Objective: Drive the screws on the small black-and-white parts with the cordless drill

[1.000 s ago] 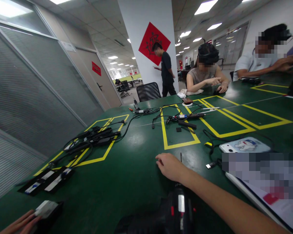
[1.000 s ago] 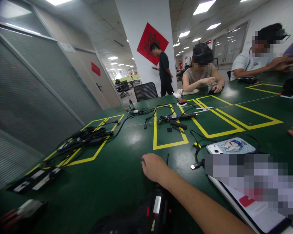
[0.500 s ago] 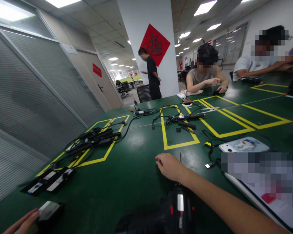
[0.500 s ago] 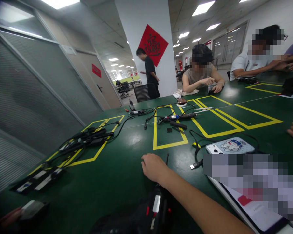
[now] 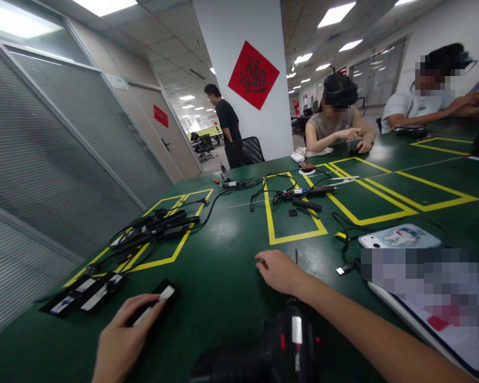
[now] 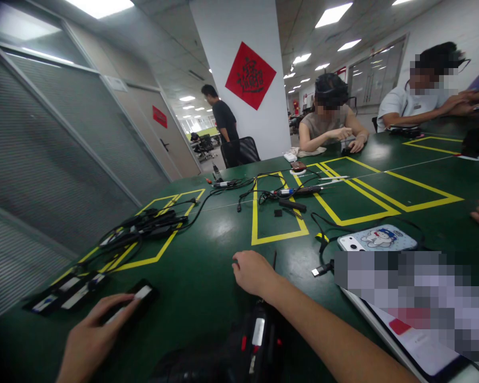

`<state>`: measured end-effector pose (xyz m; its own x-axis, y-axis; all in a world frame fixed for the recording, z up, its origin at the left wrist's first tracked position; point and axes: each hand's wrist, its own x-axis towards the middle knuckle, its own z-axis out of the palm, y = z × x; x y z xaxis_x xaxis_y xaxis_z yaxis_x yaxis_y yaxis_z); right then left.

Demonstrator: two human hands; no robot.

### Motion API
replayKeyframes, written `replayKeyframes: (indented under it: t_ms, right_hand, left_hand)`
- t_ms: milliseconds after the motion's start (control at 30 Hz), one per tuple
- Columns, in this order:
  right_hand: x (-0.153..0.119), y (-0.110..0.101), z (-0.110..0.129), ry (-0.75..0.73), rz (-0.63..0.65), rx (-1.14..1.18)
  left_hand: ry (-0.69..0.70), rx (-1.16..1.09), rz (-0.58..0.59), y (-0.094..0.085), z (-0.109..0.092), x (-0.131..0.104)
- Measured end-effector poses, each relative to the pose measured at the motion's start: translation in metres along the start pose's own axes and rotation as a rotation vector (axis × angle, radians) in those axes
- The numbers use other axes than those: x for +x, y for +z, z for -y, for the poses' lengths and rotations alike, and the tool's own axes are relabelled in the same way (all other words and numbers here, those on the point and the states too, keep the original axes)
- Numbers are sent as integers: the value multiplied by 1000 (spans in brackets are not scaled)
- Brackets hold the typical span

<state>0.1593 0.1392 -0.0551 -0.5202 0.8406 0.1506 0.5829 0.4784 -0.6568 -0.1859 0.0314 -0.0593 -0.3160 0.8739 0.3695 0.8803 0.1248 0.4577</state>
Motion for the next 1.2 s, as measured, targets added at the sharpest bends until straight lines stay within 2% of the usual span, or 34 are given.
replayKeyframes:
  t_ms: [100, 200, 333, 467, 567, 633, 733, 867, 1000, 1200]
  right_hand:
    - [0, -1, 1, 9, 15, 22]
    - [0, -1, 2, -3, 18, 25]
    - [3, -5, 3, -11, -43, 11]
    - [7, -13, -3, -23, -171, -37]
    - [14, -19, -13, -25, -181, -39]
    - [18, -22, -20, 7, -161, -14]
    - [24, -23, -26, 39, -155, -11]
    - [29, -21, -24, 57, -157, -53]
    - [29, -18, -19, 86, -183, -91]
    - [27, -20, -24, 103, -186, -84]
  left_hand:
    - [175, -152, 153, 31, -26, 14]
    - [286, -262, 244, 53, -55, 33]
    - [421, -391, 337, 82, -101, 50]
    - [521, -501, 411, 115, -151, 54]
    - [570, -575, 432, 135, -175, 56]
    - [580, -614, 427, 143, -181, 58]
    - [577, -651, 448, 147, -179, 63]
    - [623, -661, 496, 144, -173, 67]
    - [661, -651, 488, 140, -173, 65]
    - [641, -671, 478, 143, -172, 60]
